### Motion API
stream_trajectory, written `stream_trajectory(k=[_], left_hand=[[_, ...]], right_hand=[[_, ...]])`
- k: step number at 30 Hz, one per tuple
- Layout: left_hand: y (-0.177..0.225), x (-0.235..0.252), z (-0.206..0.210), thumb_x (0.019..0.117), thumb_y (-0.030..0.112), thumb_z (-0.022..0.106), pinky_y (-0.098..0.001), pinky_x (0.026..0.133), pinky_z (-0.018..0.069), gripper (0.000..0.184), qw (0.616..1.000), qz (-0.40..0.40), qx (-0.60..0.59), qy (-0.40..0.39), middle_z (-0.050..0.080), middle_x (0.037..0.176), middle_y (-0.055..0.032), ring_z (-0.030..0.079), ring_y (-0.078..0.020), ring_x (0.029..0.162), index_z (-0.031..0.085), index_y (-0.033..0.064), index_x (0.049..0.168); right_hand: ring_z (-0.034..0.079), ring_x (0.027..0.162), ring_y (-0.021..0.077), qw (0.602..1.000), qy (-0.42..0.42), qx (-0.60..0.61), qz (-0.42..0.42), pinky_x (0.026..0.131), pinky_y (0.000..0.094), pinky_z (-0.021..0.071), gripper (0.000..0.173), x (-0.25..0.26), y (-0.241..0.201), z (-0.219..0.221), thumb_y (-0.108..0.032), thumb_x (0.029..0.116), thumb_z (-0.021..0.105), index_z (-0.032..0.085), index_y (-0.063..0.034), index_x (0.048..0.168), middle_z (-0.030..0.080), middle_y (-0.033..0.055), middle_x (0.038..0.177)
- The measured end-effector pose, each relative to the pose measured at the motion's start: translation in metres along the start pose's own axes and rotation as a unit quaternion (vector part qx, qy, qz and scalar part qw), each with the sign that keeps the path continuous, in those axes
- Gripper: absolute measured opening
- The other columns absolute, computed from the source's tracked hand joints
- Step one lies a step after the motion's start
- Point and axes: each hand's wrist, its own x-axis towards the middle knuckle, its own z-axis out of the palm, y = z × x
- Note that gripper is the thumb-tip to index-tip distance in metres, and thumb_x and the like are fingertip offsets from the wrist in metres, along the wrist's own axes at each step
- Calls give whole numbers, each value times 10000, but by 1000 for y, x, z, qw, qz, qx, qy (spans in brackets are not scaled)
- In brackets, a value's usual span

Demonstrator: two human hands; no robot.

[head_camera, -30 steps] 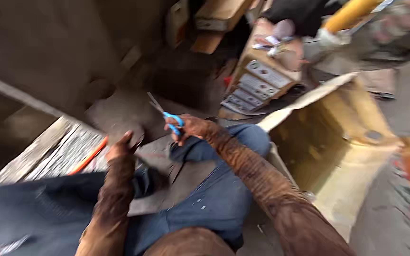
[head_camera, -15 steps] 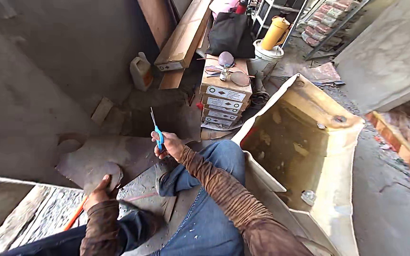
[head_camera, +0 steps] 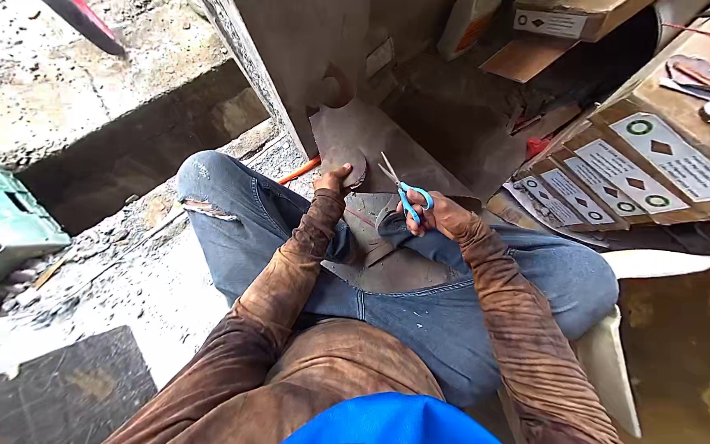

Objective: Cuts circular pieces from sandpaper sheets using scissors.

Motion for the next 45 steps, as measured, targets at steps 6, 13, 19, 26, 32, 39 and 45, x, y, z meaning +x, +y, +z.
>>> stream_trajectory(k=[6, 13, 19, 26, 32, 39, 45], left_hand=[[4, -27, -6, 841, 292, 830, -384, 706, 591, 531, 996, 5, 68, -62, 696, 1074, -110, 683, -206, 840, 597, 94, 1276], [-3, -38, 6, 859, 268, 824, -336, 668, 586, 446, 996, 17, 25, -84, 702, 1016, -92, 675, -170, 773, 626, 80, 1211], [-2, -40, 8, 845, 200, 835, -389, 692, 608, 471, 999, 27, 3, -32, 708, 1032, -134, 699, -224, 796, 617, 47, 1233], [10, -48, 3, 881, 137, 774, -339, 598, 578, 371, 1000, -25, -4, -5, 692, 972, -146, 661, -194, 693, 610, 26, 1195], [1, -65, -20, 908, 325, 768, -271, 621, 547, 397, 995, -31, 81, -51, 676, 994, -43, 629, -117, 713, 611, 138, 1220], [-7, -63, -35, 885, 325, 794, -291, 673, 566, 430, 997, -27, 57, -51, 678, 1043, -50, 654, -137, 780, 612, 151, 1234], [-8, -60, -33, 855, 323, 823, -312, 688, 581, 469, 997, -32, 54, -40, 692, 1071, -61, 676, -154, 814, 621, 139, 1235]], right_hand=[[658, 624, 112, 997, -48, 67, 3, 611, 258, 572, 616, 20, 13, 4, -602, 1050, 335, 641, -72, 1123, 649, -6, 693], [644, 601, 128, 992, 46, 49, -104, 599, 284, 578, 596, 65, 17, 8, -522, 1061, 358, 643, -10, 1167, 642, 25, 686], [601, 512, 112, 990, 130, -17, -45, 523, 261, 545, 512, 59, -20, 29, -454, 1078, 465, 678, 8, 1025, 609, 27, 602], [676, 584, 153, 999, 51, -16, 3, 642, 333, 619, 545, 61, -28, 16, -495, 1076, 447, 670, 1, 1037, 648, 39, 639], [699, 776, 208, 984, 97, 38, -145, 821, 448, 619, 345, 85, 45, 35, -295, 1067, 498, 595, 5, 1206, 679, 100, 879], [708, 815, 203, 985, 75, 52, -146, 790, 391, 621, 327, 86, 41, 38, -247, 1064, 513, 597, 10, 1249, 697, 118, 948], [696, 735, 169, 990, 73, 38, -115, 766, 363, 617, 308, 80, 29, 30, -287, 1041, 575, 636, -21, 1184, 687, 65, 807]])
